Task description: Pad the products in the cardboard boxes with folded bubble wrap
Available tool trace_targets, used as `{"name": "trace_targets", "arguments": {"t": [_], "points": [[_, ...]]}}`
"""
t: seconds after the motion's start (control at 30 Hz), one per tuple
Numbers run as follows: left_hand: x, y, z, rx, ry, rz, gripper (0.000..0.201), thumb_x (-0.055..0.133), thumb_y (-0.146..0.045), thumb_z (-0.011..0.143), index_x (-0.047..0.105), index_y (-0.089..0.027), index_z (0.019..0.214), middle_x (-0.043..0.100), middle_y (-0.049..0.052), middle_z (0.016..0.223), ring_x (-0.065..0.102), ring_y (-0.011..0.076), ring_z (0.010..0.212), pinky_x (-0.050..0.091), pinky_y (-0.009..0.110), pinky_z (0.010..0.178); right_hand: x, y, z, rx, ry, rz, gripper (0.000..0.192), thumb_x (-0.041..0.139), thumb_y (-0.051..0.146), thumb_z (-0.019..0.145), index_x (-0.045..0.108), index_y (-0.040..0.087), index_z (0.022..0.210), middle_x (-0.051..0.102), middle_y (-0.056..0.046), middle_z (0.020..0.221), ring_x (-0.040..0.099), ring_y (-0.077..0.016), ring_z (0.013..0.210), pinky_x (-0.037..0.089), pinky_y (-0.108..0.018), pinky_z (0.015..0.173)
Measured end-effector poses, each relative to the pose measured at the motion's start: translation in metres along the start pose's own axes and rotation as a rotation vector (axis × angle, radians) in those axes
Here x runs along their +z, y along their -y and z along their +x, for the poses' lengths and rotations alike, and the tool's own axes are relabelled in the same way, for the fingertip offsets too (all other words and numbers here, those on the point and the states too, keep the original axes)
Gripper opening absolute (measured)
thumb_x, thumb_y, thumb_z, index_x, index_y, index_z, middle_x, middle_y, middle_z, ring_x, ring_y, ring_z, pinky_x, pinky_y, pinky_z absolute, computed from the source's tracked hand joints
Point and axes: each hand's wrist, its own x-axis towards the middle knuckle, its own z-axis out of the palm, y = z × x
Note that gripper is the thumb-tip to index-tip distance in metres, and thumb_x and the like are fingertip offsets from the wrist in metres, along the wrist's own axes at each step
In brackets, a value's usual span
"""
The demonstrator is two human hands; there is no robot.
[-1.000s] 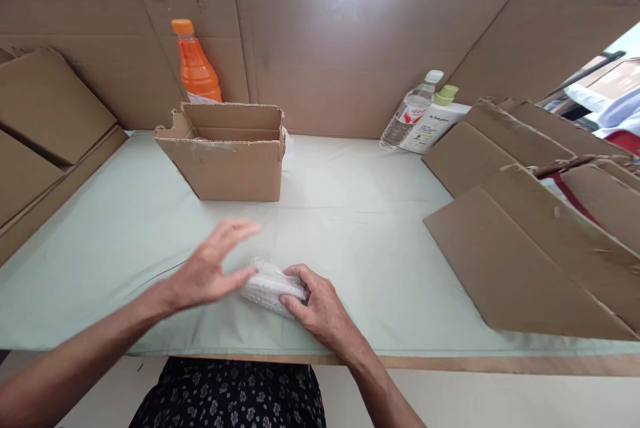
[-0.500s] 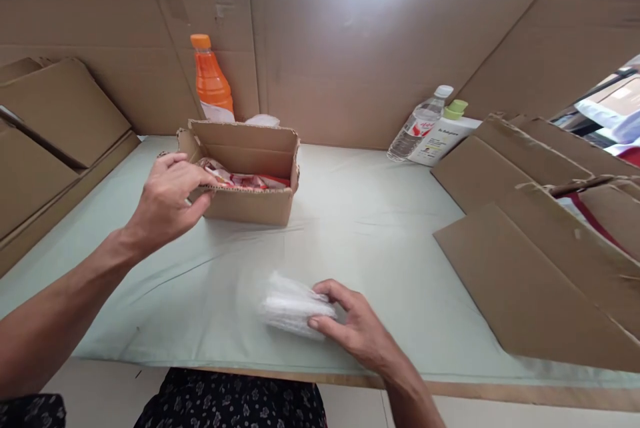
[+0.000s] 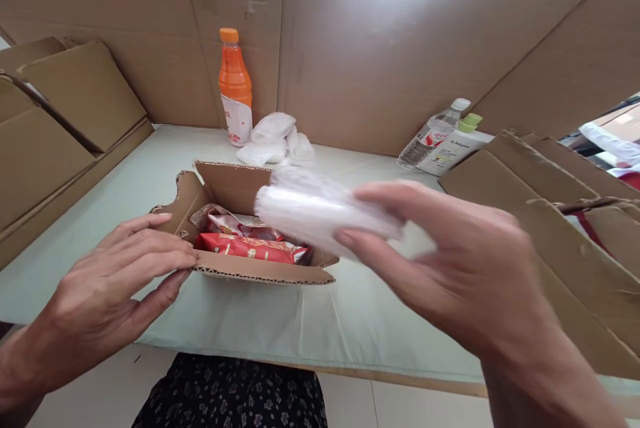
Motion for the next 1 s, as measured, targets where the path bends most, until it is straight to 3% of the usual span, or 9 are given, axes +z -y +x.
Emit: {"name": "trace_targets", "arguments": {"t": [0.13, 0.37, 0.47, 0.57, 0.7, 0.77, 0.87, 0.93, 1.0], "points": [[0.007, 0.0, -0.006, -0.02, -0.024, -0.067, 0.02, 0.061, -0.002, 0.092, 0.064, -0.018, 0.103, 0.072, 0.001, 0.096, 0.066, 0.0132, 0.092, 0.043, 0.044, 0.116, 0.045, 0.036, 0.062, -0.284, 0.234, -0.208, 0.02, 0.057, 0.036, 0.097, 0.07, 0.021, 0.098, 0.071, -0.003, 0.085, 0.062, -0.0147, 0.066, 0.043, -0.027, 0.061], [0.012, 0.002, -0.015, -0.017, -0.05, -0.124, 0.02, 0.058, -0.002, 0.092, 0.062, -0.02, 0.1, 0.074, 0.002, 0.095, 0.069, 0.0157, 0.093, 0.045, 0.045, 0.114, 0.126, 0.036, 0.081, -0.189, 0.763, -0.436, 0.01, 0.066, 0.01, 0.08, 0.073, 0.016, 0.085, 0.069, -0.009, 0.067, 0.066, -0.0219, 0.066, 0.04, -0.03, 0.061], [0.015, 0.004, -0.017, -0.012, -0.048, -0.141, 0.02, 0.058, -0.003, 0.092, 0.062, -0.02, 0.101, 0.075, 0.002, 0.096, 0.069, 0.0168, 0.097, 0.044, 0.044, 0.115, 0.145, 0.031, 0.078, -0.249, 0.801, -0.401, 0.013, 0.072, 0.016, 0.077, 0.068, 0.018, 0.065, 0.066, -0.009, 0.058, 0.068, -0.0248, 0.069, 0.042, -0.033, 0.063], [0.018, 0.005, -0.018, -0.006, -0.048, -0.147, 0.021, 0.06, -0.002, 0.091, 0.063, -0.02, 0.102, 0.074, 0.002, 0.095, 0.069, 0.0174, 0.097, 0.045, 0.045, 0.114, 0.159, 0.033, 0.081, -0.286, 0.743, -0.333, 0.027, 0.07, 0.033, 0.085, 0.065, 0.019, 0.062, 0.063, -0.008, 0.054, 0.07, -0.0249, 0.072, 0.045, -0.034, 0.064], [0.023, -0.002, -0.025, -0.059, -0.173, -0.068, 0.037, 0.065, -0.001, 0.085, 0.063, -0.023, 0.114, 0.071, 0.006, 0.11, 0.065, 0.025, 0.116, 0.05, 0.051, 0.111, 0.144, 0.04, 0.091, -0.28, 0.796, -0.424, 0.021, 0.064, 0.028, 0.09, 0.068, 0.018, 0.071, 0.066, -0.007, 0.059, 0.07, -0.0227, 0.07, 0.047, -0.032, 0.064], [0.026, -0.004, -0.034, -0.154, -0.311, 0.003, 0.052, 0.069, -0.003, 0.081, 0.06, -0.029, 0.125, 0.065, 0.008, 0.125, 0.058, 0.0309, 0.128, 0.051, 0.055, 0.109, 0.112, 0.038, 0.086, -0.282, 0.733, -0.458, 0.013, 0.064, 0.024, 0.09, 0.069, 0.018, 0.08, 0.07, -0.005, 0.066, 0.069, -0.0218, 0.068, 0.049, -0.034, 0.067], [0.039, 0.003, -0.055, -0.334, -0.458, 0.003, 0.069, 0.074, -0.012, 0.08, 0.05, -0.035, 0.141, 0.054, 0.009, 0.142, 0.053, 0.0353, 0.135, 0.049, 0.06, 0.111, 0.058, 0.021, 0.049, -0.234, 0.263, -0.397, 0.015, 0.06, 0.03, 0.095, 0.071, 0.021, 0.1, 0.077, -0.006, 0.092, 0.072, -0.0228, 0.083, 0.053, -0.04, 0.082], [0.052, 0.013, -0.07, -0.504, -0.455, -0.091, 0.071, 0.073, -0.02, 0.084, 0.045, -0.034, 0.147, 0.051, 0.01, 0.146, 0.052, 0.0352, 0.137, 0.046, 0.06, 0.115, 0.039, 0.004, 0.006, -0.079, -0.1, -0.329, 0.015, 0.06, 0.028, 0.098, 0.07, 0.024, 0.108, 0.077, -0.006, 0.1, 0.072, -0.0217, 0.089, 0.054, -0.037, 0.085], [0.067, 0.022, -0.083, -0.686, -0.364, -0.227, 0.067, 0.07, -0.027, 0.088, 0.043, -0.031, 0.149, 0.053, 0.01, 0.146, 0.054, 0.0331, 0.135, 0.045, 0.058, 0.116, 0.046, -0.011, -0.041, 0.125, -0.134, -0.21, 0.017, 0.06, 0.03, 0.097, 0.068, 0.026, 0.112, 0.075, -0.006, 0.099, 0.07, -0.0219, 0.083, 0.055, -0.036, 0.077]]}}
